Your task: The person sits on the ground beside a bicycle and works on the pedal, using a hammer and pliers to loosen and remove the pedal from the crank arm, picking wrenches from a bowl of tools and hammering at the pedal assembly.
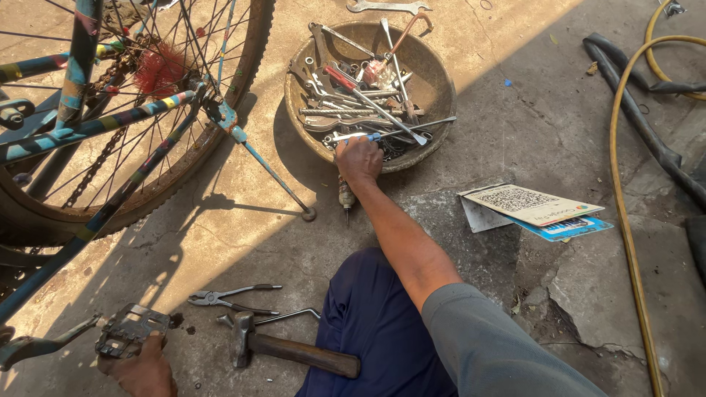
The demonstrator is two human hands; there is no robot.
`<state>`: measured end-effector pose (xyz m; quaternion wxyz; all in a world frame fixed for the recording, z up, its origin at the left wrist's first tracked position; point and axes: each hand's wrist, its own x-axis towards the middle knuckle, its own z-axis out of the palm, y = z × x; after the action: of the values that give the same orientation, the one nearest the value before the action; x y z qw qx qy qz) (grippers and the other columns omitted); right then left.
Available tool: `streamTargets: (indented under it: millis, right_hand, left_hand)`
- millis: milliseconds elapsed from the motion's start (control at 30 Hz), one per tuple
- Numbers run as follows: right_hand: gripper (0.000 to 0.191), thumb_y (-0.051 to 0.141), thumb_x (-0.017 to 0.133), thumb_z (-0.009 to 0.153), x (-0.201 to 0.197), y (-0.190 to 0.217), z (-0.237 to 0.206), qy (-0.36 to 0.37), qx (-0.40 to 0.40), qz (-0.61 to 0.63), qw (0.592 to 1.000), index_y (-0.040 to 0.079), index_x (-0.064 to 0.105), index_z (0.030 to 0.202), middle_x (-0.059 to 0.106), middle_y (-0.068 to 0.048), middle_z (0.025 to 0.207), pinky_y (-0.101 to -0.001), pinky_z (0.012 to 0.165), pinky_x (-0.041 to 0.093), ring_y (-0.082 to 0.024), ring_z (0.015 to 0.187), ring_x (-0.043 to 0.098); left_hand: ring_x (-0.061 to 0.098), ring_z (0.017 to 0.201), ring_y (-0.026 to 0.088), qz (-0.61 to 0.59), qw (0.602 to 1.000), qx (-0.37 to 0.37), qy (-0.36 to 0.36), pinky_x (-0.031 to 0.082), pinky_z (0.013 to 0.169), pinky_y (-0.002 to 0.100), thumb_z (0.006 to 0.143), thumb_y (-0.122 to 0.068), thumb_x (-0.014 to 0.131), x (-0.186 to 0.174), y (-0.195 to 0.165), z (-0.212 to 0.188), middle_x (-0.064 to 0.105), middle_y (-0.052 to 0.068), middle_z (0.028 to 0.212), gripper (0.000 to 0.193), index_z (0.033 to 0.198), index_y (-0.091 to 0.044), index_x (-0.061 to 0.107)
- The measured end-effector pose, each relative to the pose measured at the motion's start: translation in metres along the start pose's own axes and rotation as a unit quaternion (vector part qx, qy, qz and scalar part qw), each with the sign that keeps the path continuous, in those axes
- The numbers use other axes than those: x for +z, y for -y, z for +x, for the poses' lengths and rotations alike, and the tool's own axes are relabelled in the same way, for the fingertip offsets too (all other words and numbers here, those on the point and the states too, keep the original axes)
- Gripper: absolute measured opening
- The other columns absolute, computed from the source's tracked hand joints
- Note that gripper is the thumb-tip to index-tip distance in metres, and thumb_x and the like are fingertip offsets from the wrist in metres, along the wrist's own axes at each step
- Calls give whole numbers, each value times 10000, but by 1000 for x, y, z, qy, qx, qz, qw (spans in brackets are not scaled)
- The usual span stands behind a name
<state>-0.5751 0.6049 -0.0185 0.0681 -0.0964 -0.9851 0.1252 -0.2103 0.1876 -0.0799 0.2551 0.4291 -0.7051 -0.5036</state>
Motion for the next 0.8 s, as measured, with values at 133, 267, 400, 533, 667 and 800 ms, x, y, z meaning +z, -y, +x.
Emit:
streamTargets:
  millis: [133, 267, 400, 533, 667, 800]
  right_hand:
    - [396, 387, 579, 991, -1, 1, -1, -4, 4, -8, 1000, 41, 765, 943, 720, -158, 968, -489, 814, 529, -310, 897, 694]
    - [375, 376, 596, 969, -1, 2, -1, -29, -3, 4, 1000, 48, 773, 933, 724, -156, 980, -494, 827, 527, -323, 922, 693]
    - [382, 381, 599, 974, -1, 3, -2, -17, -5, 9, 1000, 43, 773, 938, 725, -160, 985, -497, 845, 525, -325, 940, 696]
    - [363, 372, 615, 961, -1, 3, -2, -34, -3, 6, 999, 48, 778, 937, 729, -161, 1007, -491, 844, 528, -336, 949, 696]
    - [352, 365, 621, 952, 1, 3, -3, -34, -2, 15, 999, 51, 779, 935, 731, -160, 996, -490, 846, 530, -331, 945, 699]
    - [369, 380, 614, 980, 2, 4, -5, -38, -7, -12, 999, 52, 779, 939, 735, -151, 1007, -489, 844, 534, -338, 958, 702]
  left_hand:
    - [716, 1072, 335, 105, 994, 8, -20, 640, 876, 358, 896, 54, 759, 3, 6, 4, 626, 312, 1275, 812, 1489, 152, 214]
    - [728, 1042, 353, 115, 993, -34, -10, 617, 868, 398, 912, 35, 765, -4, 18, 20, 664, 316, 1235, 831, 1505, 168, 198]
    - [755, 1043, 318, 94, 992, -60, 58, 604, 915, 407, 896, 5, 820, -10, 24, 25, 724, 272, 1222, 709, 1460, 160, 421]
    - [731, 1014, 347, 86, 994, -61, -12, 620, 855, 379, 892, -17, 820, -7, 16, 16, 667, 302, 1188, 843, 1470, 162, 234]
    - [726, 972, 357, 49, 996, -79, 17, 621, 808, 371, 931, 13, 771, -4, 4, 13, 677, 289, 1159, 696, 1448, 112, 316]
    - [727, 924, 296, 4, 993, -118, 15, 660, 768, 327, 930, 41, 731, -9, -2, 21, 638, 222, 1087, 610, 1378, 68, 317]
